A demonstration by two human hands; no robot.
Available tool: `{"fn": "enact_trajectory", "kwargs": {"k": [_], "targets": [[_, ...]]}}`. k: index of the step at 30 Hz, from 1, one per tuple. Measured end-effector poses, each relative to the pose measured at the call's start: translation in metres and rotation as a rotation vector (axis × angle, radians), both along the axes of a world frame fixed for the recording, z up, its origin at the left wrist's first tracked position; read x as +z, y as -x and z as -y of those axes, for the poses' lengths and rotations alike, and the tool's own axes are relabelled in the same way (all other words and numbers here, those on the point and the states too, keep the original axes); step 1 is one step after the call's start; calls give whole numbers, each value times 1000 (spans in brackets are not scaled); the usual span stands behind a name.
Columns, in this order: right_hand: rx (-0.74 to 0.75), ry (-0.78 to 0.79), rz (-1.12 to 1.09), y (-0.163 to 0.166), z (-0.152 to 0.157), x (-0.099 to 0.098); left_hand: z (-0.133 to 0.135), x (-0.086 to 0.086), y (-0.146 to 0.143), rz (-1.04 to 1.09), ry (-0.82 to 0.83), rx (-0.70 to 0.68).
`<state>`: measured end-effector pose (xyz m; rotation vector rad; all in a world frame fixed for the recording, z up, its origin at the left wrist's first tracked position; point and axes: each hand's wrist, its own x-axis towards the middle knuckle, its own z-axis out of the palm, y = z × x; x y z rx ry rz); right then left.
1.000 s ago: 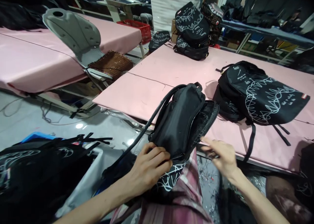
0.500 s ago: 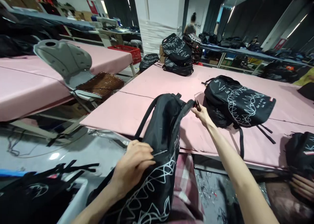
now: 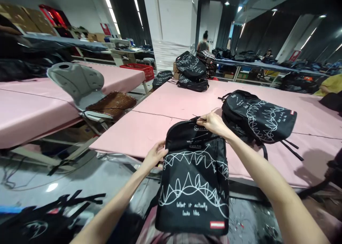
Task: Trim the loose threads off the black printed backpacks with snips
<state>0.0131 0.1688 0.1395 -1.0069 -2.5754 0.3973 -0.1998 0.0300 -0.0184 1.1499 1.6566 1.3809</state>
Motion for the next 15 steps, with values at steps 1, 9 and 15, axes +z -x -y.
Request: {"fn": "enact_trajectory", "kwargs": {"k": [1, 9, 15], "targets": [[7, 4, 12, 7, 0, -4, -12, 10, -4, -55, -68, 21], [-87, 226, -17, -36, -36, -21, -72, 55, -6, 177, -48, -156], [-251, 527, -436, -83, -32, -47, -84, 51, -8, 230, -57, -106]]}}
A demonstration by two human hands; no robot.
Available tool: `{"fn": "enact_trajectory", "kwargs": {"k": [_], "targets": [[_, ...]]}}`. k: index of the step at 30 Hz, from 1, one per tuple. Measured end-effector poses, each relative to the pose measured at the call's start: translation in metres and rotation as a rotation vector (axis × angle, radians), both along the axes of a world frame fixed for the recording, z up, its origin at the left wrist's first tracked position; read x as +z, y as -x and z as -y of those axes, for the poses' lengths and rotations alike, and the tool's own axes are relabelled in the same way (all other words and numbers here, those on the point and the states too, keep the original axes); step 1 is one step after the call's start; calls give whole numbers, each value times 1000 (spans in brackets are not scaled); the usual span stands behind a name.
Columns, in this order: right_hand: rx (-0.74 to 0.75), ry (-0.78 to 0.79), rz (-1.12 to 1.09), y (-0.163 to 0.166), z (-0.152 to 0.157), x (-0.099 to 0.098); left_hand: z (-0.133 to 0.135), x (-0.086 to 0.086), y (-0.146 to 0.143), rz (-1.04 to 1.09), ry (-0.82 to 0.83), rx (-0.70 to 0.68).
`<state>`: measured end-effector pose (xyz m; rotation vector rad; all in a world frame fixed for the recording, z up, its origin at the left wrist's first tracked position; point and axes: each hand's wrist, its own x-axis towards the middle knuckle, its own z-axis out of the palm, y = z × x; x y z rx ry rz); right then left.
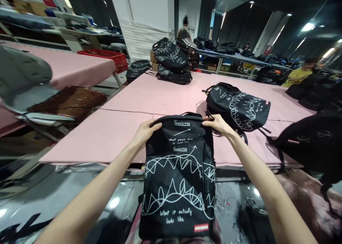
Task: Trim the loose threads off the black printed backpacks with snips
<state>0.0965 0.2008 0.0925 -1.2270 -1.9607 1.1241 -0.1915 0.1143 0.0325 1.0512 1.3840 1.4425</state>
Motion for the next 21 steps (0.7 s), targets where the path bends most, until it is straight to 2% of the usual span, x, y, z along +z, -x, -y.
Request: {"fn": "enact_trajectory", "kwargs": {"k": [2, 5, 7, 9, 11, 13, 16, 18, 21], "targets": [[8, -22, -101, -7, 17, 0, 9, 5, 1, -149, -97, 71], [187, -98, -158, -23, 58, -10, 51, -1, 5, -503, -306, 91], [363, -111, -76, -37, 91, -31, 95, -18, 6, -756, -441, 20], [531, -96, 70, -49, 121, -58, 140, -41, 5, -987, -507, -111], [582, -145, 216, -58, 145, -85, 177, -63, 4, -1173, -485, -271], [566, -193, 310, -62, 159, -106, 200, -81, 4, -1261, -449, -341], [544, -213, 338, -63, 164, -120, 213, -91, 6, -1282, -468, -232], [548, -216, 321, -64, 162, -122, 213, -88, 8, -1290, -481, -181], [552, -209, 312, -67, 159, -124, 213, -80, 8, -1304, -492, -179]]}}
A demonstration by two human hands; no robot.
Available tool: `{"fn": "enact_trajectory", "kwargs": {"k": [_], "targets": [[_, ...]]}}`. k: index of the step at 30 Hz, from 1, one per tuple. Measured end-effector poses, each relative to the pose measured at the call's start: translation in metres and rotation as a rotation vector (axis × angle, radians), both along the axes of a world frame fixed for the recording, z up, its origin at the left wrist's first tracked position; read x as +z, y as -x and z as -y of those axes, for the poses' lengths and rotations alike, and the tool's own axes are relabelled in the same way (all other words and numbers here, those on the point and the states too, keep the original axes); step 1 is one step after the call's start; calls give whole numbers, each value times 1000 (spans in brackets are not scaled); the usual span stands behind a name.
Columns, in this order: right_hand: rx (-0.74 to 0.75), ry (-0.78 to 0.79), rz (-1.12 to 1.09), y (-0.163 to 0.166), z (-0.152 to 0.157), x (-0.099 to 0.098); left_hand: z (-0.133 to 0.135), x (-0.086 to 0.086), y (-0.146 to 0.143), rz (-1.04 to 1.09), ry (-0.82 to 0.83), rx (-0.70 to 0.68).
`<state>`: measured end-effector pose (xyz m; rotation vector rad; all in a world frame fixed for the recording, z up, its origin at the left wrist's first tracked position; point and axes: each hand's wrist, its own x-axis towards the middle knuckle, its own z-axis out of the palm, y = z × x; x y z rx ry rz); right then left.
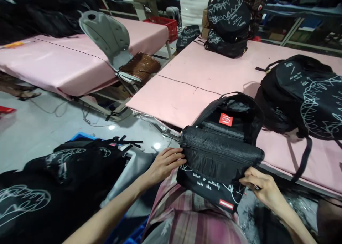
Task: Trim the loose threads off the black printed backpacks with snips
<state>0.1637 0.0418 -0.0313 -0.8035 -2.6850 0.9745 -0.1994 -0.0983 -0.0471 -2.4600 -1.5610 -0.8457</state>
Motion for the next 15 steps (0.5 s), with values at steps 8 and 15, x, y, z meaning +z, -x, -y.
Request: {"fn": "enact_trajectory", "kwargs": {"k": [8, 15], "targets": [[18, 15, -19, 11, 19, 7, -47, 45, -2, 421, -77, 128], [-12, 52, -55, 22, 64, 2, -186, 45, -60, 102, 779, -107]]}}
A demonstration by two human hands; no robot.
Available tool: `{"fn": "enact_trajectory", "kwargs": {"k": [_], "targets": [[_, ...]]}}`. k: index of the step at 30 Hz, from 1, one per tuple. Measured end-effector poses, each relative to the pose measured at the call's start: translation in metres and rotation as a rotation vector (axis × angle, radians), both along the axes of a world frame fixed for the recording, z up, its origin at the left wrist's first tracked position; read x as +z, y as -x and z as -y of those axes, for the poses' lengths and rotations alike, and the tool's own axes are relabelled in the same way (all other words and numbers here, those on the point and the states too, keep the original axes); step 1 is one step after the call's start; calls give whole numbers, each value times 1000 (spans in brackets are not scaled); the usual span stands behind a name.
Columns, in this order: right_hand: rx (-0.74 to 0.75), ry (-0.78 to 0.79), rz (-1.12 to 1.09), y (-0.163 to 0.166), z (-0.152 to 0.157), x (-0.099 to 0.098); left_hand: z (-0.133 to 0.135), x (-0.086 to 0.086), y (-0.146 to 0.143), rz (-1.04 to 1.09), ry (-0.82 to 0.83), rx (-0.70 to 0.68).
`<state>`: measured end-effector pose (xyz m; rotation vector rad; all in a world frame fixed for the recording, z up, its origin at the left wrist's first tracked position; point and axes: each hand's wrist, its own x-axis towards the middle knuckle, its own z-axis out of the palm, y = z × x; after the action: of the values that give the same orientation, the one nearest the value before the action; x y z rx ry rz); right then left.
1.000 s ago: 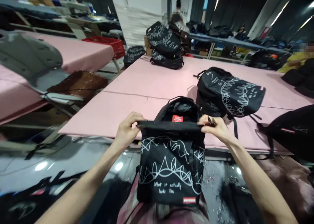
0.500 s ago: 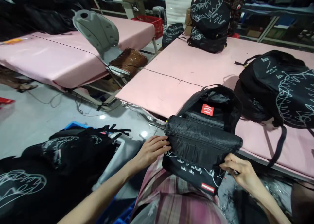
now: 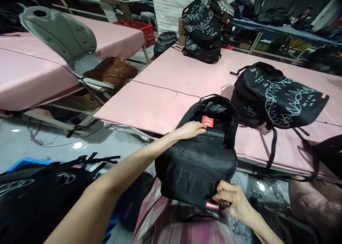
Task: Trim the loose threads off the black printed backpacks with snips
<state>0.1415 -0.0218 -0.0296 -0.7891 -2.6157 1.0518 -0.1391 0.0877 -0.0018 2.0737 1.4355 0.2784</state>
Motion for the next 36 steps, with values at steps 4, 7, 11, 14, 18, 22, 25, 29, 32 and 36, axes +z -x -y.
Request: {"fn": "enact_trajectory", "kwargs": {"k": [4, 7, 11, 14, 18, 22, 25, 29, 32, 36], "targets": [[-52, 174, -3, -25, 0, 24, 11, -34, -27, -124, 142, -166], [-246, 139, -125, -39, -32, 53, 38, -42, -29, -149, 117, -213], [-281, -38, 27, 2, -105, 59, 50, -38, -30, -61, 63, -228], [-149, -113, 207, 73, -152, 34, 47, -35, -33, -50, 33, -210], [-71, -62, 429, 138, -177, -3, 51, -43, -28, -37, -45, -176], [-151, -57, 560, 126, -180, -27, 55, -71, -4, -106, -201, 349], [-189, -20, 641, 101, -183, -38, 50, -92, 12, -186, -164, 569], [-206, 8, 682, 87, -186, -45, 42, -101, 15, -177, -83, 345], [-209, -7, 681, 87, -182, -47, 41, -98, 10, -196, -53, 224], [-183, -70, 630, 86, -183, -36, 39, -91, 7, -254, -37, 200]]}}
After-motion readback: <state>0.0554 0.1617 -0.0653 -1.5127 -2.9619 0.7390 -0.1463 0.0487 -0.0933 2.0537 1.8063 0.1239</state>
